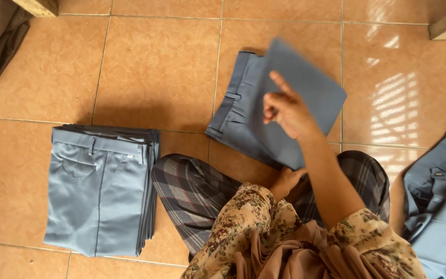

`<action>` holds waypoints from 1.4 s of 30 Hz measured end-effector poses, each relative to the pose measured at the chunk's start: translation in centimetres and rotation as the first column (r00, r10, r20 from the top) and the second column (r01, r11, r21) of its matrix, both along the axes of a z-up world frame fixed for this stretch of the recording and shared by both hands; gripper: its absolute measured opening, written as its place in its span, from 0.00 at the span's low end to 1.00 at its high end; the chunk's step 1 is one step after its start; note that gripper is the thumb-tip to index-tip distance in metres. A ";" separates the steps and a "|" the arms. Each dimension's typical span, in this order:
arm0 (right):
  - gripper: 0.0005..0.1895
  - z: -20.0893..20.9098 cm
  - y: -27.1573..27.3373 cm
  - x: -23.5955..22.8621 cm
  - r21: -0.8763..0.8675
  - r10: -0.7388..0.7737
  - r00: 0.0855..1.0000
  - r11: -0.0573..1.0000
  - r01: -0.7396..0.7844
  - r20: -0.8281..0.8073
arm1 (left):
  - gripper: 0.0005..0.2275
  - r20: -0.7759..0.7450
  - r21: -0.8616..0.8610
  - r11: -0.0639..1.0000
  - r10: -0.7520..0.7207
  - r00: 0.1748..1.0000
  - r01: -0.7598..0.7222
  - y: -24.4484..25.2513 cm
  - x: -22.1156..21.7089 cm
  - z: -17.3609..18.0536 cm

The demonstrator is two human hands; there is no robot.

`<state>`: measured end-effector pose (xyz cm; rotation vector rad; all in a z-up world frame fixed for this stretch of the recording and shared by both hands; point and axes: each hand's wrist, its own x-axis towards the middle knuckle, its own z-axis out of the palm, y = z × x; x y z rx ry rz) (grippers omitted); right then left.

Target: Folding multiple pairs of blue fabric pants into neat rectangles on a tiled floor.

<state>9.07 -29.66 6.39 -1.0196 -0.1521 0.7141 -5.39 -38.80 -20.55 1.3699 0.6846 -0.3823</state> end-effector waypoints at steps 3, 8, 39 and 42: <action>0.37 -3.5 0.7 -1.5 -0.304 0.037 0.995 0.953 -0.008 0.089 | 0.31 -0.098 -0.088 0.978 0.182 0.978 -0.191 2.1 -0.6 -2.5; 0.35 -11.4 -5.8 -2.4 -0.851 0.235 0.894 0.467 0.240 0.381 | 0.28 -0.126 -0.400 0.899 -0.246 0.961 0.178 9.1 -2.0 1.6; 0.59 -16.7 -7.8 -9.6 -0.951 0.807 0.566 -0.019 0.309 0.168 | 0.43 -0.066 0.834 0.551 0.091 0.994 0.005 32.0 1.4 -1.2; 0.63 -17.1 -8.8 -8.9 -0.939 0.813 0.559 -0.045 0.342 0.165 | 0.43 -0.255 0.638 0.766 0.110 0.961 0.082 31.5 0.8 -0.2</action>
